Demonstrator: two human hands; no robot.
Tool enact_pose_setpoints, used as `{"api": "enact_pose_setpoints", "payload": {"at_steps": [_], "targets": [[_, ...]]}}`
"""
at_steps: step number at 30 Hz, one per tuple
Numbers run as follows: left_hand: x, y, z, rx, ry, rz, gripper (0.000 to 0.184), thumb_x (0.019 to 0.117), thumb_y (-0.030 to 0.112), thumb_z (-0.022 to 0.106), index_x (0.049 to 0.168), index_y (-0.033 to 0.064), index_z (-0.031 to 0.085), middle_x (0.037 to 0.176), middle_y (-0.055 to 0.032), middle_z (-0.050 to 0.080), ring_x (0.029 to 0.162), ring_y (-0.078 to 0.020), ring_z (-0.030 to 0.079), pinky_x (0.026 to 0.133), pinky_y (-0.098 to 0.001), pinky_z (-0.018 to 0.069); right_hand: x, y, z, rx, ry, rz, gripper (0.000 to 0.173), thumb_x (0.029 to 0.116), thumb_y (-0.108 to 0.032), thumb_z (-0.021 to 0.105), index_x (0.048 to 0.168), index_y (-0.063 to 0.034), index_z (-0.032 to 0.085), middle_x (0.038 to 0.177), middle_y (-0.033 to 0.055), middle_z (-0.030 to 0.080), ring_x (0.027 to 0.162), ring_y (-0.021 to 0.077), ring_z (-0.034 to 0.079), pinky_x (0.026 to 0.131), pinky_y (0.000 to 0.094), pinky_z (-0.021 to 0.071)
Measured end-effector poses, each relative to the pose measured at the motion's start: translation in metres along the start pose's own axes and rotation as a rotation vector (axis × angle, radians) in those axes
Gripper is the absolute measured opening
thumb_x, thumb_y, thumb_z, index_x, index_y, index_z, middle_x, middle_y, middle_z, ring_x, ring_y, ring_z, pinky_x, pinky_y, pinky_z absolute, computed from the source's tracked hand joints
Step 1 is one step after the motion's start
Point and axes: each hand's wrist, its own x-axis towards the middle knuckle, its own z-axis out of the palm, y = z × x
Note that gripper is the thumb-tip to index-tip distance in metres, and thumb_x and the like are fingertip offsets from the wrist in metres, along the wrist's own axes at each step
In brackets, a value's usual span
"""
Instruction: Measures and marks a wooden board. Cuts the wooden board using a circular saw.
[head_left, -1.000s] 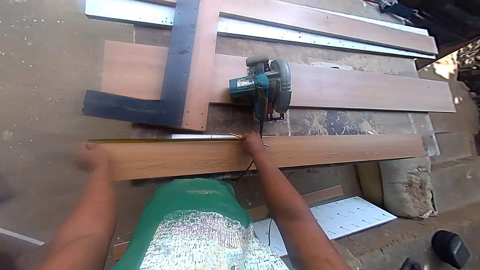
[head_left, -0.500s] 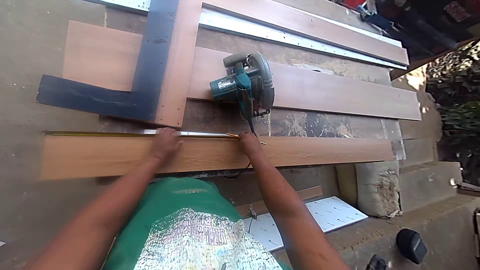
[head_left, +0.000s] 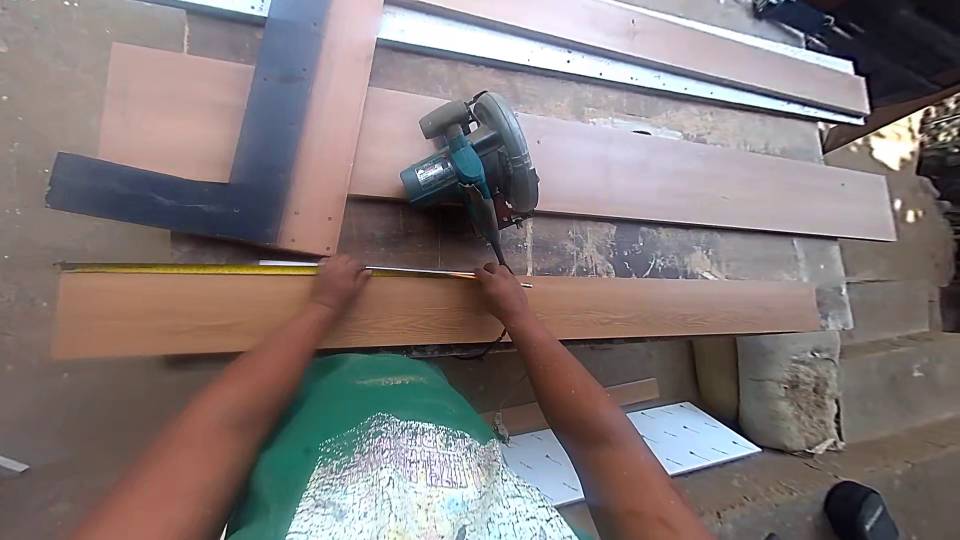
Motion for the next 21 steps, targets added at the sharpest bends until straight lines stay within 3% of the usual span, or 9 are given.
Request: {"api": "enact_pose_setpoints", "payload": {"at_steps": [6,10,12,14,15,16,18,21], "targets": [[0.022,0.052,0.010,-0.039,-0.102,-0.013,0.035,0.1058,0.037,0.055,0.116,0.0078,0.071,0.120,-0.0155,0.070,0.120,-0.0350,0.063,0.102,-0.0561,0.0456,-0.007,0.013,0.021,0.036,0.219,-0.248,0.028,0.0980,-0.004,0.057,0.121,-0.0050,0.072,0.121,0.0201,0.069,0.118,0.0382,0.064,0.103,0.0527,0.0516],[0.024,0.060,0.016,-0.026,-0.077,-0.034,0.036,0.1046,0.040,0.057,0.112,0.0073,0.071,0.118,-0.0146,0.071,0.118,-0.0339,0.064,0.101,-0.0552,0.0460,-0.011,0.008,0.030,0.007,0.319,-0.344,0.027,0.0933,-0.002,0.062,0.116,-0.0080,0.075,0.123,0.0175,0.070,0.123,0.0394,0.062,0.106,0.0558,0.0488],[0.024,0.061,0.015,-0.027,-0.077,-0.033,0.036,0.1044,0.040,0.058,0.111,0.0069,0.071,0.118,-0.0146,0.071,0.118,-0.0342,0.064,0.100,-0.0552,0.0460,-0.015,-0.006,0.025,0.019,0.406,-0.415,0.027,0.0923,-0.005,0.062,0.114,-0.0101,0.076,0.115,0.0150,0.073,0.115,0.0388,0.065,0.102,0.0559,0.0500],[0.024,0.060,0.014,-0.032,-0.056,-0.024,0.035,0.1041,0.038,0.059,0.108,0.0055,0.072,0.117,-0.0159,0.071,0.116,-0.0357,0.064,0.099,-0.0563,0.0467,-0.020,-0.039,0.012,0.249,0.434,-0.443,0.028,0.0952,-0.006,0.054,0.114,-0.0048,0.076,0.097,0.0140,0.075,0.095,0.0339,0.070,0.086,0.0507,0.0558],[0.023,0.060,0.015,-0.037,-0.046,-0.016,0.035,0.1039,0.037,0.060,0.107,0.0049,0.072,0.116,-0.0167,0.071,0.115,-0.0364,0.064,0.098,-0.0569,0.0469,-0.023,-0.058,0.004,0.459,0.355,-0.406,0.032,0.1001,-0.008,0.047,0.116,-0.0011,0.073,0.092,0.0144,0.074,0.088,0.0305,0.070,0.082,0.0481,0.0558],[0.021,0.059,0.016,-0.041,-0.041,-0.011,0.034,0.1039,0.037,0.060,0.107,0.0046,0.071,0.116,-0.0172,0.071,0.116,-0.0368,0.064,0.099,-0.0573,0.0468,-0.023,-0.075,-0.002,0.682,0.238,-0.339,0.038,0.1046,-0.013,0.038,0.119,0.0016,0.070,0.086,0.0136,0.070,0.081,0.0265,0.067,0.078,0.0452,0.0552],[0.022,0.060,0.015,-0.041,-0.037,-0.003,0.034,0.1038,0.037,0.060,0.107,0.0047,0.072,0.117,-0.0171,0.071,0.116,-0.0368,0.064,0.098,-0.0575,0.0472,-0.007,-0.095,0.002,1.089,0.046,-0.231,0.051,0.1082,-0.024,0.024,0.122,0.0014,0.065,0.070,0.0039,0.053,0.063,0.0151,0.052,0.065,0.0350,0.0493],[0.023,0.061,0.014,-0.087,-0.050,-0.018,0.034,0.1032,0.036,0.061,0.107,0.0037,0.073,0.116,-0.0175,0.071,0.116,-0.0374,0.064,0.099,-0.0581,0.0467,0.020,-0.097,0.015,1.445,-0.040,-0.069,0.048,0.1086,-0.024,0.026,0.119,-0.0004,0.067,0.065,-0.0048,0.050,0.061,0.0064,0.049,0.068,0.0277,0.0485]]}}
